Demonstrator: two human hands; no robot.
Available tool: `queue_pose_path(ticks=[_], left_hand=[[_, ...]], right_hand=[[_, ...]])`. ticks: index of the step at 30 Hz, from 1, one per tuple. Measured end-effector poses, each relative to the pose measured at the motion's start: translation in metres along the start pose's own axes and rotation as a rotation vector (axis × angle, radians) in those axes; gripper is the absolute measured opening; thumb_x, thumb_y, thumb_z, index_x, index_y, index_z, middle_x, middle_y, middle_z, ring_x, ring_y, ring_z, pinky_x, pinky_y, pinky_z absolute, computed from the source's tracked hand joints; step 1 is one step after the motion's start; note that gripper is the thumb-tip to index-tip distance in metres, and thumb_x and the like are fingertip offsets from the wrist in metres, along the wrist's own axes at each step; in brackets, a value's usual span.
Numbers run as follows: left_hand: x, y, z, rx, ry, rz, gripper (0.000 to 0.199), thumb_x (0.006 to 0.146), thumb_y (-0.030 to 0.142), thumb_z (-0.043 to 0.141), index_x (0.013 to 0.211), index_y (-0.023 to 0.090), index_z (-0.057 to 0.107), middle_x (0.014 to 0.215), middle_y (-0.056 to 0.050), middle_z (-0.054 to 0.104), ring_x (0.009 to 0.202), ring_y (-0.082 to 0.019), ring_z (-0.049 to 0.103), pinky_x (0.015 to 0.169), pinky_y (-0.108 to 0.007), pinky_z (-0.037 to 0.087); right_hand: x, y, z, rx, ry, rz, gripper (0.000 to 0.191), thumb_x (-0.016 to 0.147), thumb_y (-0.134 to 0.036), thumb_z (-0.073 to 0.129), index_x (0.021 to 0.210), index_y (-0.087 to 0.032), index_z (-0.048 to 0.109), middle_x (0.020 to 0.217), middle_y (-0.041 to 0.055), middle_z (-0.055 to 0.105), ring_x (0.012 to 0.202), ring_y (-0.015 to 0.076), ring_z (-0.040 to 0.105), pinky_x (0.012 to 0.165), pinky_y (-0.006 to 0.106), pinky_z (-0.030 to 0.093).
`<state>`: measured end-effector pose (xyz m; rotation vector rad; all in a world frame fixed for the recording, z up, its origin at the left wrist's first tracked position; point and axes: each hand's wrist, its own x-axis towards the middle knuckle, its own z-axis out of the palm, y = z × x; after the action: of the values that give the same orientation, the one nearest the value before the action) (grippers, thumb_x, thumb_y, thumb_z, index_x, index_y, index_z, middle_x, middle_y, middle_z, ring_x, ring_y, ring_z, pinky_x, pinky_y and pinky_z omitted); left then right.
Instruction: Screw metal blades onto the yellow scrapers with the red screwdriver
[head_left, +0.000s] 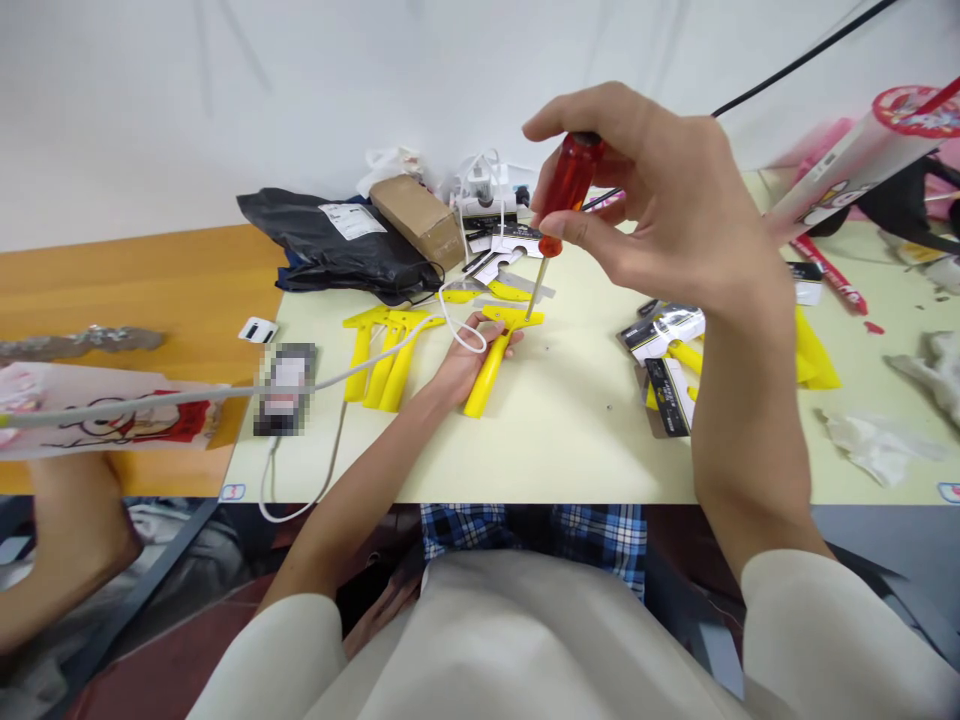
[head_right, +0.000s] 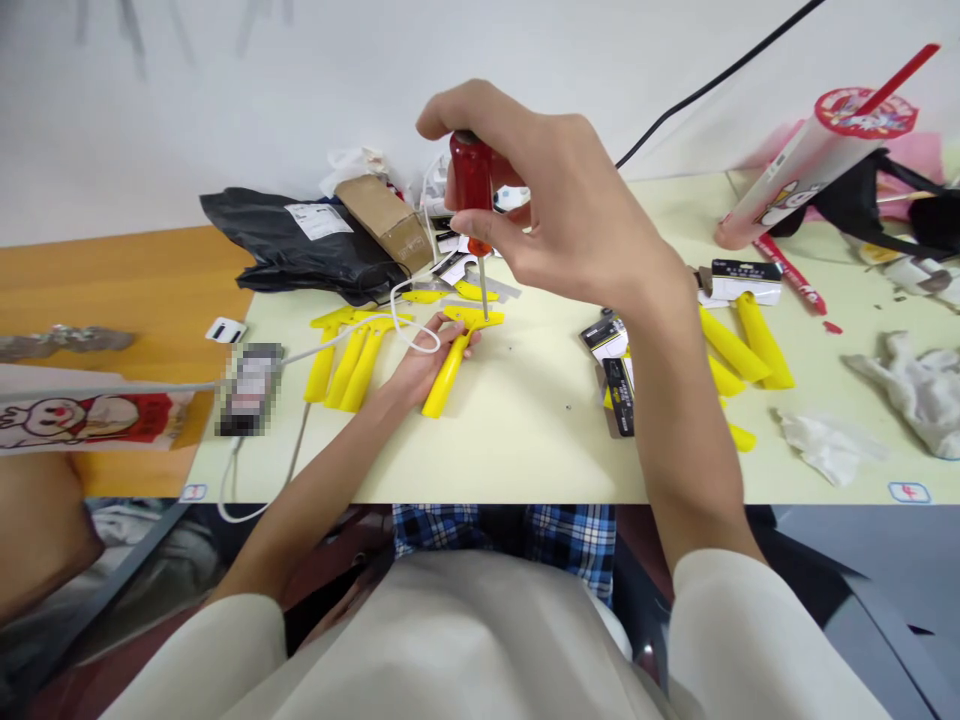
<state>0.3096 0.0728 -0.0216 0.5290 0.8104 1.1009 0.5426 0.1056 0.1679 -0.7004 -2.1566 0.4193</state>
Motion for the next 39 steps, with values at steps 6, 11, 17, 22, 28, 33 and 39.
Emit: queue_pose_path(ticks=[6,11,17,22,28,33,39], left_hand=[[-0.001,0.0,0.002,-0.003,-0.005,0.008,0.043,0.084,0.015,0.091,0.102,0.023,0.052,0.1,0.001,0.074,0.092,-0.018,0.081,0.067,-0.023,0.057],[-0.001,0.001,0.004,0.0,0.022,0.01,0.046,0.082,0.016,0.093,0.103,0.024,0.052,0.1,0.001,0.074,0.091,-0.018,0.082,0.067,-0.023,0.058],[-0.001,0.002,0.005,0.009,0.047,-0.016,0.046,0.084,0.016,0.092,0.105,0.024,0.052,0.104,-0.001,0.075,0.093,-0.018,0.082,0.067,-0.022,0.057],[-0.003,0.004,0.007,0.008,0.031,-0.013,0.045,0.084,0.016,0.093,0.101,0.023,0.051,0.102,-0.001,0.075,0.095,-0.02,0.083,0.064,-0.022,0.056],[-0.002,0.002,0.004,0.004,0.02,0.001,0.05,0.08,0.018,0.096,0.102,0.024,0.051,0.099,0.001,0.073,0.094,-0.019,0.082,0.063,-0.022,0.055],[0.0,-0.001,-0.001,0.012,-0.001,0.006,0.047,0.082,0.019,0.094,0.103,0.024,0.052,0.102,0.0,0.074,0.09,-0.018,0.081,0.064,-0.022,0.057],[0.0,-0.001,0.0,0.003,0.005,0.001,0.049,0.08,0.018,0.096,0.103,0.025,0.053,0.097,0.002,0.072,0.09,-0.018,0.081,0.065,-0.022,0.056]], right_hand=[[0.001,0.002,0.002,-0.002,0.008,-0.016,0.062,0.089,-0.014,0.075,0.143,-0.043,0.066,0.112,-0.0016,0.082,0.097,0.0259,0.082,0.073,0.036,0.07],[0.001,0.004,0.001,0.006,0.006,-0.021,0.058,0.089,-0.018,0.078,0.14,-0.045,0.07,0.107,-0.0011,0.083,0.094,0.0288,0.083,0.073,0.041,0.07],[0.002,0.002,-0.001,-0.038,0.059,-0.046,0.058,0.09,-0.023,0.08,0.141,-0.05,0.071,0.106,-0.0014,0.082,0.096,0.0298,0.083,0.065,0.04,0.069],[0.002,0.009,-0.003,-0.019,0.098,-0.076,0.06,0.088,-0.029,0.081,0.14,-0.059,0.071,0.106,-0.0015,0.082,0.094,0.0352,0.083,0.064,0.048,0.071],[0.001,0.004,-0.005,-0.015,0.113,-0.049,0.058,0.092,-0.024,0.081,0.141,-0.053,0.072,0.107,-0.0015,0.08,0.099,0.031,0.083,0.068,0.039,0.071],[0.001,0.001,-0.003,-0.02,0.09,-0.059,0.055,0.093,-0.023,0.079,0.141,-0.051,0.072,0.111,-0.0029,0.08,0.1,0.0273,0.083,0.066,0.033,0.069],[0.001,0.0,-0.004,-0.051,0.053,-0.025,0.053,0.097,-0.024,0.078,0.141,-0.052,0.07,0.117,-0.0037,0.081,0.103,0.0271,0.084,0.069,0.033,0.071]])
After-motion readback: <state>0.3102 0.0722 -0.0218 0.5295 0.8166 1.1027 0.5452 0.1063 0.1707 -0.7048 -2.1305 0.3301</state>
